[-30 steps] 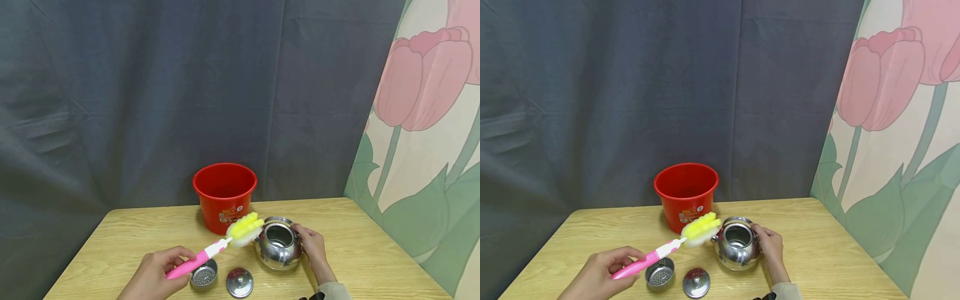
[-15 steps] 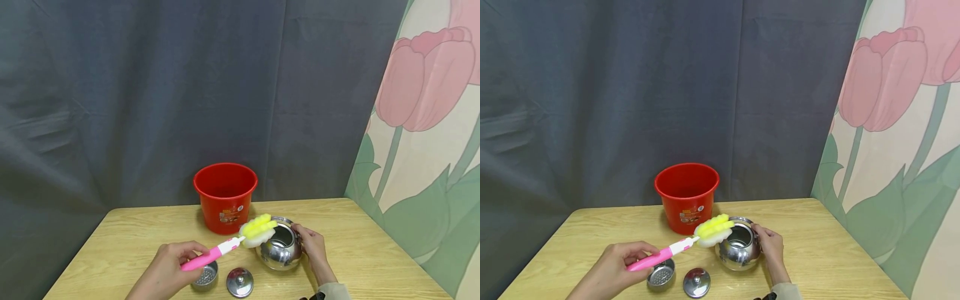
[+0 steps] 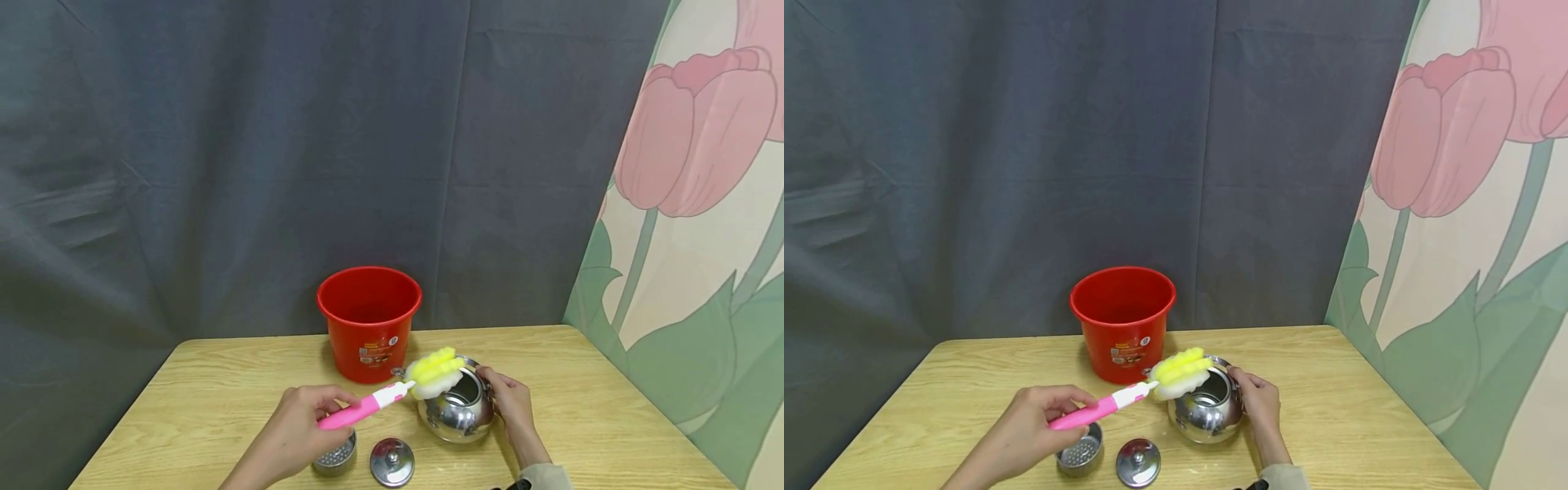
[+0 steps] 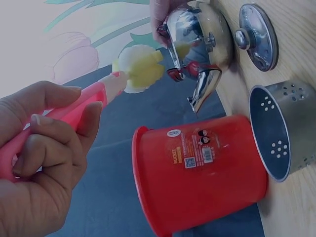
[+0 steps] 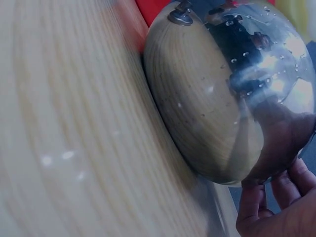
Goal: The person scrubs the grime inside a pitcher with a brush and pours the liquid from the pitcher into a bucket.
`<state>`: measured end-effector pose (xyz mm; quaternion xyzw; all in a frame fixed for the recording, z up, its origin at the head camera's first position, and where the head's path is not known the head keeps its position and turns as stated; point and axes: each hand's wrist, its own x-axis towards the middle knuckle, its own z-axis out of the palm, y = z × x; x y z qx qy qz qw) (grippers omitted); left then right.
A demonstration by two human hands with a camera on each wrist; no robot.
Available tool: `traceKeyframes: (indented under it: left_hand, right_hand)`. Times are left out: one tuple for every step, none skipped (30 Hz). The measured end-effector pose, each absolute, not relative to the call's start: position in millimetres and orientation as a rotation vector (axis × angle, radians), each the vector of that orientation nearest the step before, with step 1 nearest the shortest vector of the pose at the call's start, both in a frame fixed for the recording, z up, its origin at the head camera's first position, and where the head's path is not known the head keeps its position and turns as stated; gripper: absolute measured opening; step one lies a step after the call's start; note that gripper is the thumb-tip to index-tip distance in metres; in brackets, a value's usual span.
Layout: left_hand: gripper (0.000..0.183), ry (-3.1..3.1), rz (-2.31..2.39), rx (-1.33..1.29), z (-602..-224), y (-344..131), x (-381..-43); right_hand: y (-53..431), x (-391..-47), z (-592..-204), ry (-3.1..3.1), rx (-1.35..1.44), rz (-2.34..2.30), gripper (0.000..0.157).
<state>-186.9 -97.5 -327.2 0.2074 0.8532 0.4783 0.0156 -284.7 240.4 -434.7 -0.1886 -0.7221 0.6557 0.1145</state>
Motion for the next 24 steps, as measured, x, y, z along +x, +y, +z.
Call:
traceKeyframes:
  left_hand:
    - [0.027,2.644,1.497,0.648,-328.0,-96.2,-187.7]
    - [0.027,2.644,1.501,0.656,-328.6,-94.7,-188.3]
    - [0.028,2.646,1.506,0.668,-329.2,-93.6,-188.7]
    - [0.028,2.653,1.51,0.687,-329.9,-92.6,-188.9]
    - [0.028,2.662,1.512,0.709,-330.6,-91.8,-189.2]
    - [0.027,2.678,1.503,0.725,-330.7,-91.0,-189.5]
    - [0.027,2.688,1.493,0.733,-330.5,-90.1,-189.9]
    - [0.027,2.71,1.467,0.742,-330.0,-89.4,-190.4]
    - [0.027,2.718,1.447,0.747,-329.1,-88.8,-191.1]
    - [0.027,2.722,1.423,0.745,-328.0,-88.0,-191.8]
    - [0.027,2.737,1.392,0.744,-326.5,-87.0,-192.5]
    - [0.027,2.743,1.365,0.738,-324.9,-85.8,-193.2]
    - [0.028,2.75,1.34,0.729,-323.2,-84.6,-193.8]
    - [0.028,2.767,1.314,0.736,-321.6,-83.3,-194.3]
    - [0.028,2.777,1.294,0.733,-319.9,-81.6,-194.7]
    - [0.028,2.782,1.28,0.741,-318.6,-80.1,-195.2]
    - [0.028,2.786,1.269,0.748,-317.2,-78.7,-195.5]
    - [0.027,2.779,1.263,0.754,-316.1,-77.4,-196.1]
    - [0.027,2.776,1.252,0.759,-314.6,-76.2,-196.5]
    - [0.026,2.771,1.244,0.773,-313.5,-75.1,-197.4]
    - [0.026,2.759,1.242,0.784,-312.2,-74.1,-198.1]
    - [0.026,2.75,1.245,0.803,-311.1,-73.3,-198.9]
    - [0.026,2.75,1.239,0.814,-309.6,-72.6,-199.4]
    - [0.026,2.754,1.233,0.83,-308.3,-71.8,-199.9]
  right_hand:
    - [240.4,-284.6,-434.5,-2.114,-0.553,1.925,0.027]
    - [240.3,-284.4,-434.3,-2.112,-0.554,1.927,0.027]
    - [240.3,-284.3,-434.2,-2.11,-0.555,1.93,0.027]
    - [240.2,-284.1,-434.0,-2.107,-0.556,1.932,0.028]
    - [240.2,-284.0,-434.0,-2.106,-0.555,1.933,0.028]
    - [240.2,-283.9,-434.1,-2.106,-0.554,1.933,0.029]
    - [240.2,-283.8,-434.3,-2.105,-0.554,1.932,0.03]
    - [240.2,-283.9,-434.6,-2.104,-0.553,1.934,0.031]
    - [240.3,-284.0,-434.9,-2.105,-0.553,1.933,0.031]
    - [240.4,-284.0,-435.0,-2.106,-0.555,1.93,0.031]
    - [240.4,-284.0,-435.2,-2.107,-0.555,1.928,0.031]
    - [240.5,-284.0,-435.3,-2.106,-0.556,1.929,0.031]
    - [240.5,-284.1,-435.4,-2.103,-0.56,1.928,0.03]
    - [240.5,-284.1,-435.6,-2.102,-0.563,1.927,0.029]
    - [240.5,-283.9,-435.6,-2.102,-0.566,1.924,0.028]
    - [240.4,-283.9,-435.7,-2.098,-0.565,1.925,0.027]
    - [240.4,-283.7,-435.7,-2.093,-0.562,1.928,0.026]
    - [240.4,-283.5,-435.8,-2.088,-0.562,1.93,0.025]
    - [240.4,-283.4,-435.8,-2.085,-0.561,1.929,0.024]
    - [240.3,-283.2,-435.7,-2.083,-0.561,1.93,0.024]
    - [240.2,-283.0,-435.4,-2.081,-0.558,1.932,0.024]
    - [240.0,-282.9,-435.0,-2.08,-0.555,1.934,0.024]
    - [240.0,-282.8,-434.7,-2.081,-0.557,1.932,0.025]
    - [239.9,-283.1,-434.6,-2.084,-0.56,1.931,0.026]
